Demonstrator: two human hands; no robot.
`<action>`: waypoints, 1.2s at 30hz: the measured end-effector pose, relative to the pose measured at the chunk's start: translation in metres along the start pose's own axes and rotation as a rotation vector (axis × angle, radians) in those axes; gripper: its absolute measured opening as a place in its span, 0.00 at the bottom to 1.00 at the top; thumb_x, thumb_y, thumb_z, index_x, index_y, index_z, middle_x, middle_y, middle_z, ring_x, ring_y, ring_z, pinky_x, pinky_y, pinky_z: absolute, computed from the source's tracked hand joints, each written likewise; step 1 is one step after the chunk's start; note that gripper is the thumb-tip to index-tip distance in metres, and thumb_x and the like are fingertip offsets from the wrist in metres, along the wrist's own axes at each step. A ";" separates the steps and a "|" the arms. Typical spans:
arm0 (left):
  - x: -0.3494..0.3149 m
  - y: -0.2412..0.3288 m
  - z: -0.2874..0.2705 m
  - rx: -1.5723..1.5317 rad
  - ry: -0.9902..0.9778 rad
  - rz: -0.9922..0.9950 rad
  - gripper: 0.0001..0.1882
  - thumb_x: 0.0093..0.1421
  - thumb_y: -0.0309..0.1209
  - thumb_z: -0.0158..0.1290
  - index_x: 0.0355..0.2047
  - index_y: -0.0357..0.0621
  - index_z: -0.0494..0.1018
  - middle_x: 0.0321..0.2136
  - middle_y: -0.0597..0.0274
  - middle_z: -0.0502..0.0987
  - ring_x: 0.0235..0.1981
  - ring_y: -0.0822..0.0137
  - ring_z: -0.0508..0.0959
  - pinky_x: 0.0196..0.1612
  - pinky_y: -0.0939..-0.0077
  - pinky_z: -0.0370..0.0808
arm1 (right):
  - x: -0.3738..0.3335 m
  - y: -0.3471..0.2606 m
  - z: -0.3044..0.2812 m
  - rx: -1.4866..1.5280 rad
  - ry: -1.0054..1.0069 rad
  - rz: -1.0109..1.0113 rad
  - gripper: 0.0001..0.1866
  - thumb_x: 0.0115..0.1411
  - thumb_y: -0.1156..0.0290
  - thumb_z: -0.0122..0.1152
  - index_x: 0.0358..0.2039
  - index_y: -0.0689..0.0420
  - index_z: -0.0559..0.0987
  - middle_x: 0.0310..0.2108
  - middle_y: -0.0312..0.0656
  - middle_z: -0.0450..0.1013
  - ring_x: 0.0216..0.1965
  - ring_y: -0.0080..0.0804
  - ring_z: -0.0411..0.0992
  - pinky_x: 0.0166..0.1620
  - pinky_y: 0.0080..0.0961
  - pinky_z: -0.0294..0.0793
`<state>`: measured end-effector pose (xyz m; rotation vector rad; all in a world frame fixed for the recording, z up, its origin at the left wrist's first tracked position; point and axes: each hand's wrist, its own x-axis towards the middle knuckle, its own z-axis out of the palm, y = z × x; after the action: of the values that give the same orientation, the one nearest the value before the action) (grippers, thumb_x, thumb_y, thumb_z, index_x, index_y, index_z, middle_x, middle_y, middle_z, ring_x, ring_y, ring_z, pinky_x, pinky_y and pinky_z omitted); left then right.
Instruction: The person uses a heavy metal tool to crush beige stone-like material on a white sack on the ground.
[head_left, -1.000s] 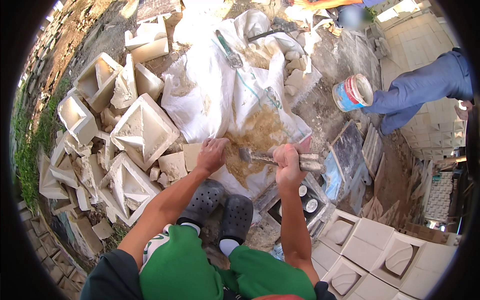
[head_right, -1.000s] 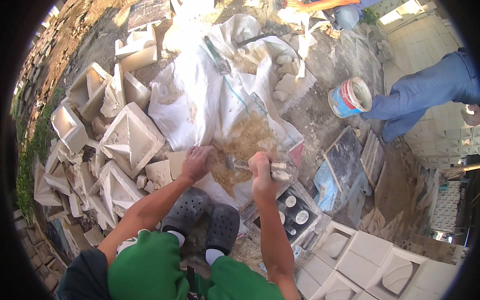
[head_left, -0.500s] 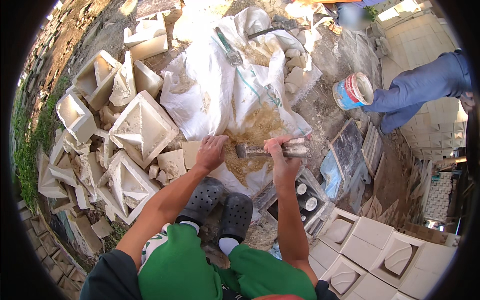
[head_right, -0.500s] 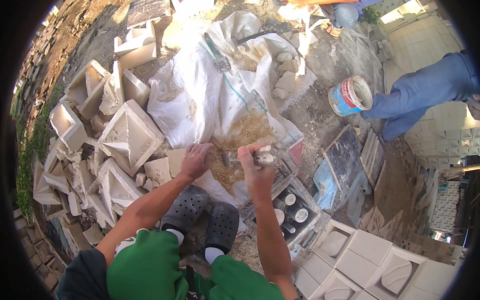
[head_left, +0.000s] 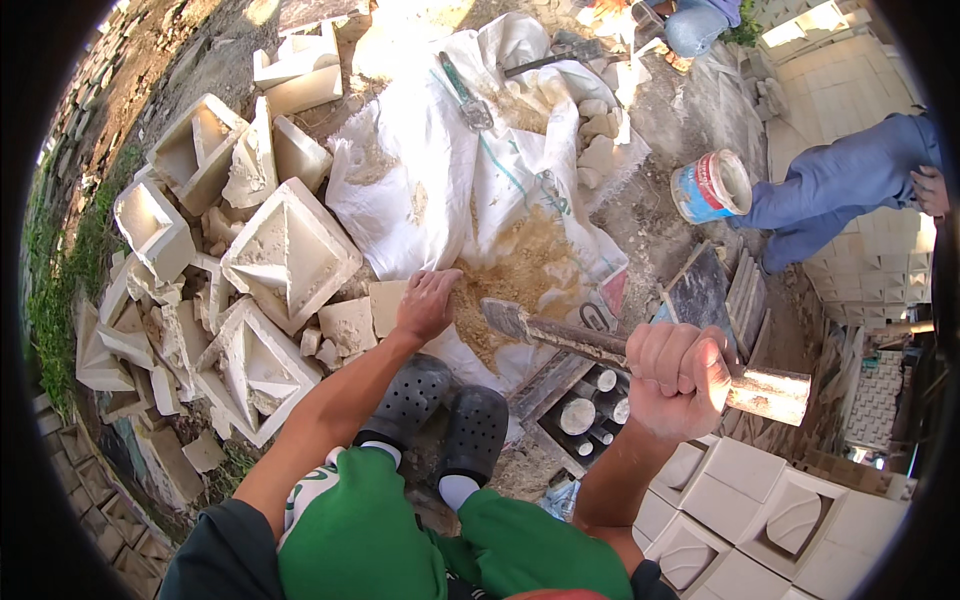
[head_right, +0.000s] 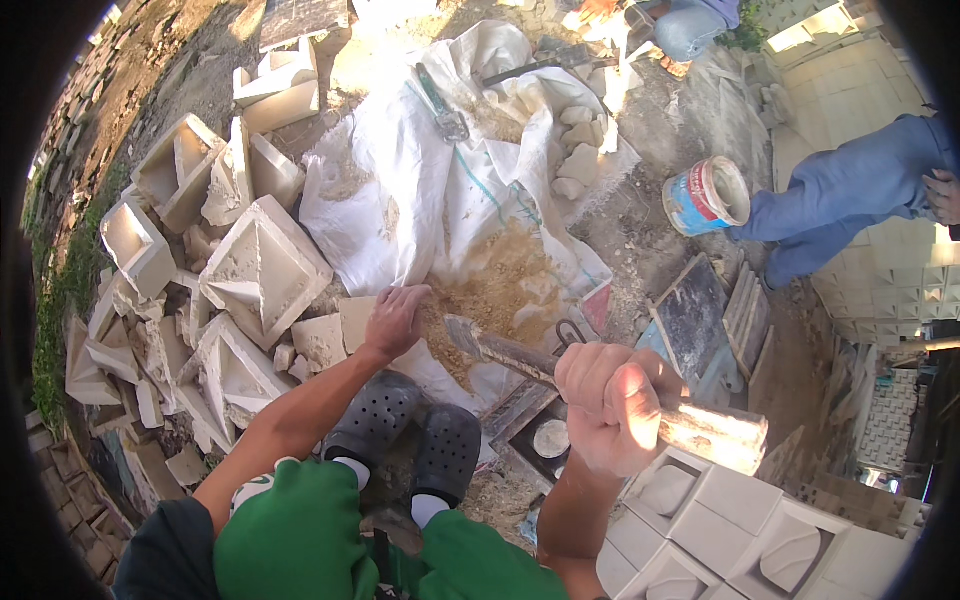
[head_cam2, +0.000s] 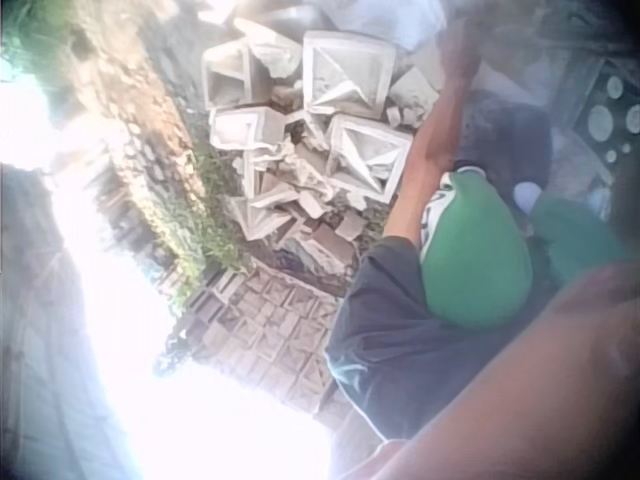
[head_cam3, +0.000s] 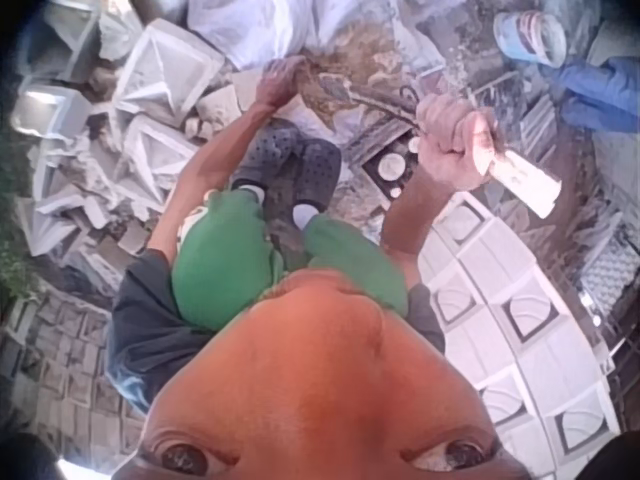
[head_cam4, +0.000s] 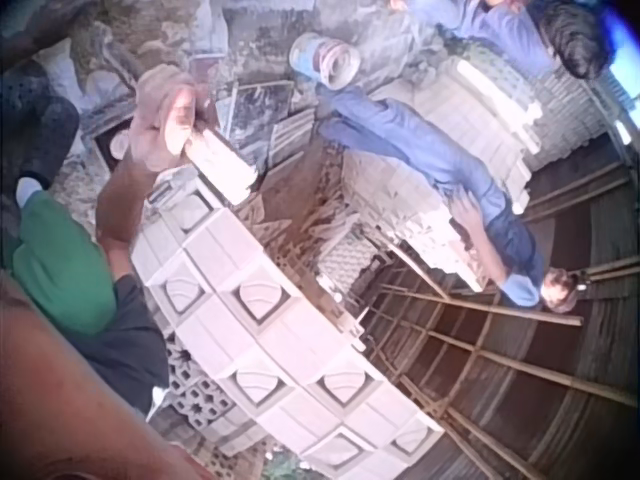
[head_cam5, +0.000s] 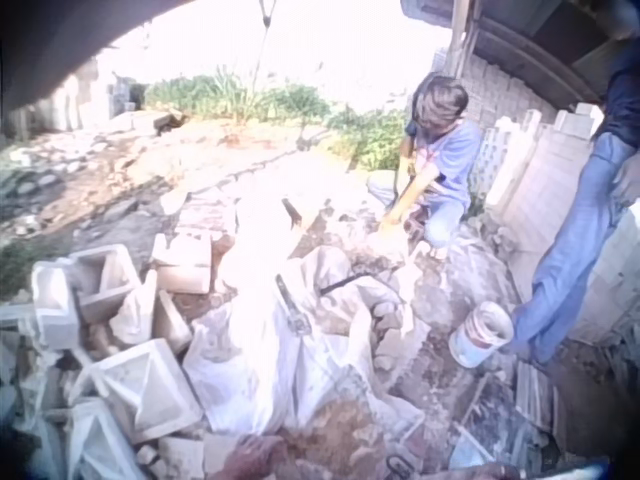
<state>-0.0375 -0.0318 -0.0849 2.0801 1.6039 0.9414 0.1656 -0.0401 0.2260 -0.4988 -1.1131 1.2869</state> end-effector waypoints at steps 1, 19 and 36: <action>-0.001 -0.002 -0.001 -0.011 0.004 -0.006 0.22 0.49 0.21 0.47 0.46 0.43 0.69 0.41 0.56 0.76 0.45 0.57 0.73 0.54 0.64 0.64 | -0.001 0.005 0.000 0.003 -0.001 0.000 0.15 0.61 0.75 0.45 0.16 0.56 0.62 0.13 0.36 0.60 0.15 0.23 0.54 0.20 0.25 0.55; 0.001 0.001 0.001 -0.046 0.036 0.009 0.21 0.49 0.21 0.47 0.47 0.42 0.69 0.41 0.55 0.75 0.45 0.55 0.72 0.53 0.63 0.65 | -0.028 0.036 -0.001 -0.152 0.085 0.084 0.14 0.59 0.77 0.49 0.16 0.61 0.65 0.12 0.35 0.59 0.14 0.23 0.54 0.20 0.24 0.54; 0.002 0.002 0.002 -0.054 0.030 0.002 0.20 0.51 0.22 0.47 0.47 0.44 0.69 0.41 0.56 0.75 0.46 0.56 0.72 0.53 0.63 0.65 | -0.058 0.097 -0.028 -0.446 0.093 0.350 0.12 0.58 0.79 0.55 0.18 0.62 0.68 0.14 0.33 0.62 0.18 0.18 0.58 0.22 0.20 0.58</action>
<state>-0.0344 -0.0307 -0.0843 2.0410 1.5735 1.0099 0.1472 -0.0595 0.1130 -1.1156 -1.2757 1.2944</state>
